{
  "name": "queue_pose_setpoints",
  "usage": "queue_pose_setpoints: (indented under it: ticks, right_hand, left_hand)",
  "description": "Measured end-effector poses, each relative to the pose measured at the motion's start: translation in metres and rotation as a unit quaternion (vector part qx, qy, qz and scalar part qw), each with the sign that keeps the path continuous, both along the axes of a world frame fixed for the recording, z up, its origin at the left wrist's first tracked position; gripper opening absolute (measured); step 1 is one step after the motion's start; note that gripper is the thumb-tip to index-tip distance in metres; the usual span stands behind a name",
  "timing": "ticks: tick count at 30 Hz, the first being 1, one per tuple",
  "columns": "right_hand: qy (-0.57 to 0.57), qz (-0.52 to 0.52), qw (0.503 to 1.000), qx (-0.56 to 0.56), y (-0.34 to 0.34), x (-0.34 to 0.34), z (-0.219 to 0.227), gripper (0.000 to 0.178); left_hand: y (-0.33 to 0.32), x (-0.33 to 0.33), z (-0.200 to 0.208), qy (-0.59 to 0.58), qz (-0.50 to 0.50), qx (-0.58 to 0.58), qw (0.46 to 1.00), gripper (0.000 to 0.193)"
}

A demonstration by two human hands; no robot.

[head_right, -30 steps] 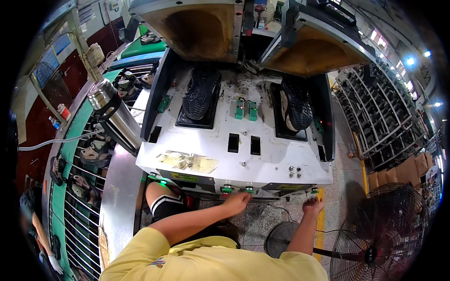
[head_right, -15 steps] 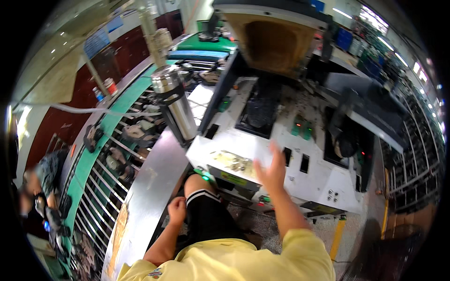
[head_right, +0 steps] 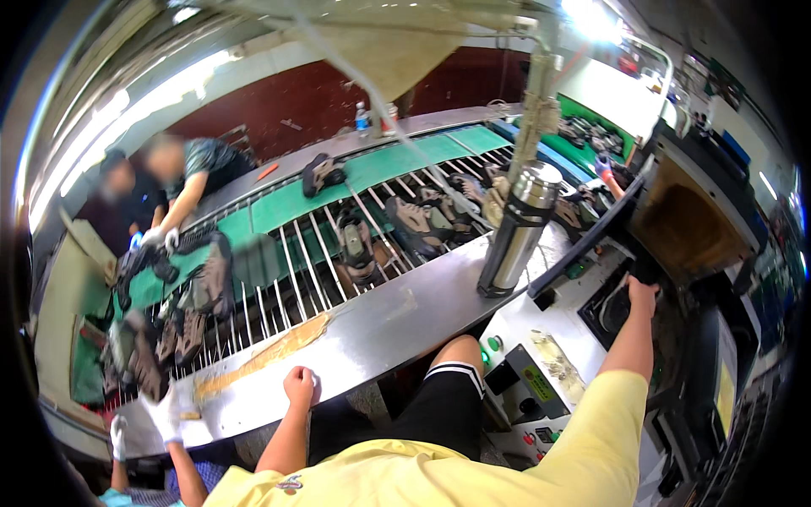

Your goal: The person picks up shoes from a conveyor belt, places them into a heat-shaping or pressing machine, activates the machine using buttons, and then returns the shoes to the belt.

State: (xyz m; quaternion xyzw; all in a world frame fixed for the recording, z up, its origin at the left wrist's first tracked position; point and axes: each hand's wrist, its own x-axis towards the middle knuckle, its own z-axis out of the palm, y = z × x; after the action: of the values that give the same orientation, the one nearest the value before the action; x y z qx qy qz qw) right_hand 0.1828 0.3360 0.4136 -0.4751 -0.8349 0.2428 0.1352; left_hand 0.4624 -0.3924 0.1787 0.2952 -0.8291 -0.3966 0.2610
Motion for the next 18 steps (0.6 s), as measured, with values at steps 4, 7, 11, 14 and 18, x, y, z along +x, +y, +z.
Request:
queue_pose_setpoints:
  ticks: [4, 7, 11, 14, 18]
  right_hand:
    - [0.119, -0.133, 0.982, 0.07, -0.008, 0.059, 0.008, 0.089]
    - [0.22, -0.128, 0.962, 0.094, -0.053, 0.105, 0.008, 0.093]
    - [0.469, -0.096, 0.839, 0.258, -0.016, 0.155, -0.073, 0.107]
    - [0.629, -0.044, 0.775, -0.041, -0.1, 0.189, -0.049, 0.094]
    - [0.642, 0.157, 0.604, -0.445, -0.122, 0.23, -0.068, 0.061]
  left_hand:
    - [0.017, -0.019, 0.001, -0.042, -0.005, -0.044, 0.998, 0.015]
    - [0.016, -0.017, 0.005, -0.064, 0.0, -0.047, 0.997, 0.017]
    - [0.028, -0.041, 0.009, -0.176, -0.013, 0.003, 0.984, 0.02]
    - [0.028, -0.05, -0.017, -0.034, -0.132, 0.264, 0.955, 0.019]
    - [0.109, -0.053, 0.09, -0.066, -0.404, 0.434, 0.803, 0.023]
